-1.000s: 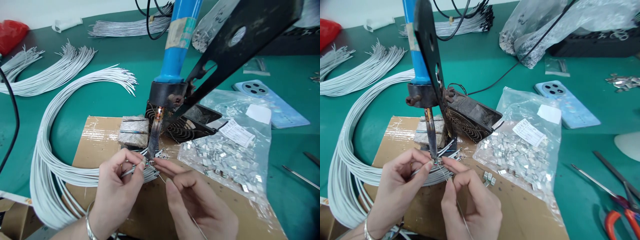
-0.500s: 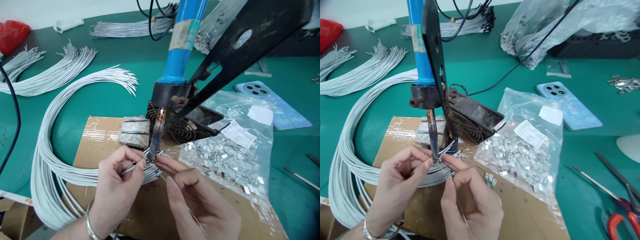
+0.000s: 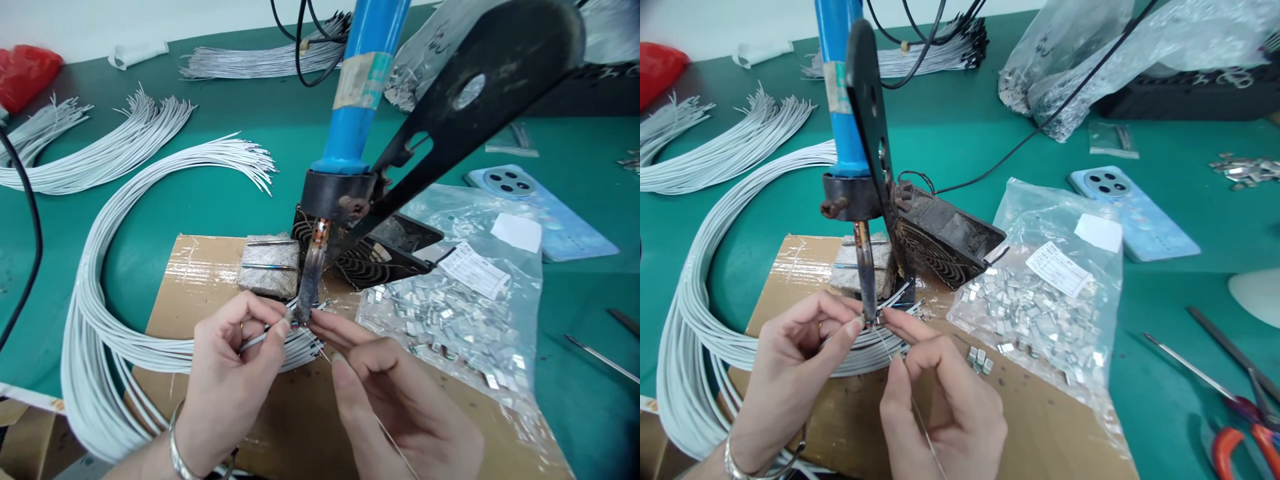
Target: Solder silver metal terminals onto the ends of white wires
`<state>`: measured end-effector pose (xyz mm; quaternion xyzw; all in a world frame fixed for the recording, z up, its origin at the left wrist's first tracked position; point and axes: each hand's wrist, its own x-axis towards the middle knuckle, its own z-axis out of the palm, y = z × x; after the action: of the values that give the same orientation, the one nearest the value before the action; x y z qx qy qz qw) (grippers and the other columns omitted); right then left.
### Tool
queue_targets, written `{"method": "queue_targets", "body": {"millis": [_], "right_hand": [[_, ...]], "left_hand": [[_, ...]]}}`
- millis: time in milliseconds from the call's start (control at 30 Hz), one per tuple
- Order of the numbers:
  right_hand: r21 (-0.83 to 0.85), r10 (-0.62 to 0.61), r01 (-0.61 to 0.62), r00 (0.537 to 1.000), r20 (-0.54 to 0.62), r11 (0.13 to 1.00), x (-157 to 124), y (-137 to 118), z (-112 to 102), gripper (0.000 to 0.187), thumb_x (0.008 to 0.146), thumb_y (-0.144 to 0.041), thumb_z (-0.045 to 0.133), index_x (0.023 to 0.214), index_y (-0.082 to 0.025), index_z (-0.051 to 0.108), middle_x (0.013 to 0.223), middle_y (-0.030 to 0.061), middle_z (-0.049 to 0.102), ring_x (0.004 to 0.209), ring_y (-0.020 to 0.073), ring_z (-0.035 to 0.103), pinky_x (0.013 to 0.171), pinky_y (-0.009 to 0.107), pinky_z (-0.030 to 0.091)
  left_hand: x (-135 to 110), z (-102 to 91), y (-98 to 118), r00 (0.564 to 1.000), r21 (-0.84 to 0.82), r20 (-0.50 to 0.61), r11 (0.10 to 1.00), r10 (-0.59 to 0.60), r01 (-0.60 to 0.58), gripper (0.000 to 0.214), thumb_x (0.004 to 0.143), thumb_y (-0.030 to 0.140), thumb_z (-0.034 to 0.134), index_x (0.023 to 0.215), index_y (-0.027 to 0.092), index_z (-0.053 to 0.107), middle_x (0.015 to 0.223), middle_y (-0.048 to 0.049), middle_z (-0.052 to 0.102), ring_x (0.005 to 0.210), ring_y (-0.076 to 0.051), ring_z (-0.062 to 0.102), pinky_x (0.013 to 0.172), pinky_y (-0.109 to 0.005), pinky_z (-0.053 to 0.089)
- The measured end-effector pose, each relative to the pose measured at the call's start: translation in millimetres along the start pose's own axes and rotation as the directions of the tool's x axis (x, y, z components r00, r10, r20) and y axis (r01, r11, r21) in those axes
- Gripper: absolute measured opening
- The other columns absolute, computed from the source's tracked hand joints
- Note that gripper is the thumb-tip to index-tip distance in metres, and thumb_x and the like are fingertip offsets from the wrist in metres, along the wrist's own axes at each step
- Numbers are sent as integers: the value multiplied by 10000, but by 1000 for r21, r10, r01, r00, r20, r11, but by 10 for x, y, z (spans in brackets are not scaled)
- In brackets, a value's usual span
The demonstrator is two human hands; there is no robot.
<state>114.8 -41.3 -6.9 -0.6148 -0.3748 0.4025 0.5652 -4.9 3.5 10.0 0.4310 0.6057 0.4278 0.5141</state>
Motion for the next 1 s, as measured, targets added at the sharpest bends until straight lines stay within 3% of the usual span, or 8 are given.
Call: {"method": "queue_targets", "body": {"millis": [400, 700, 1000], "right_hand": [[6, -3, 3, 1000, 4, 1000, 10, 8, -11, 257, 919, -191, 647, 677, -223, 566, 1129, 62, 807, 1002, 216, 783, 919, 314, 594], [8, 3, -3, 1000, 7, 1000, 5, -8, -12, 252, 905, -189, 674, 672, -226, 587, 1116, 39, 809, 1007, 168, 771, 912, 234, 572], [-23, -9, 9, 1000, 4, 1000, 17, -8, -11, 248, 905, -199, 670, 674, -233, 585, 1088, 29, 814, 1032, 174, 767, 905, 247, 569]], "left_hand": [[-27, -18, 2, 1000, 8, 12, 1000, 2, -2, 148, 797, 186, 716, 681, 156, 628, 824, -51, 747, 478, -48, 405, 431, -182, 296], [-5, -15, -2, 1000, 17, 8, 1000, 18, -18, 135, 796, 168, 713, 686, 172, 635, 830, -42, 748, 499, -65, 448, 434, -190, 318], [-21, -33, 8, 999, 22, -3, 999, 45, -45, 133, 777, 163, 731, 675, 165, 646, 822, -54, 752, 509, -70, 473, 439, -178, 340]]}}
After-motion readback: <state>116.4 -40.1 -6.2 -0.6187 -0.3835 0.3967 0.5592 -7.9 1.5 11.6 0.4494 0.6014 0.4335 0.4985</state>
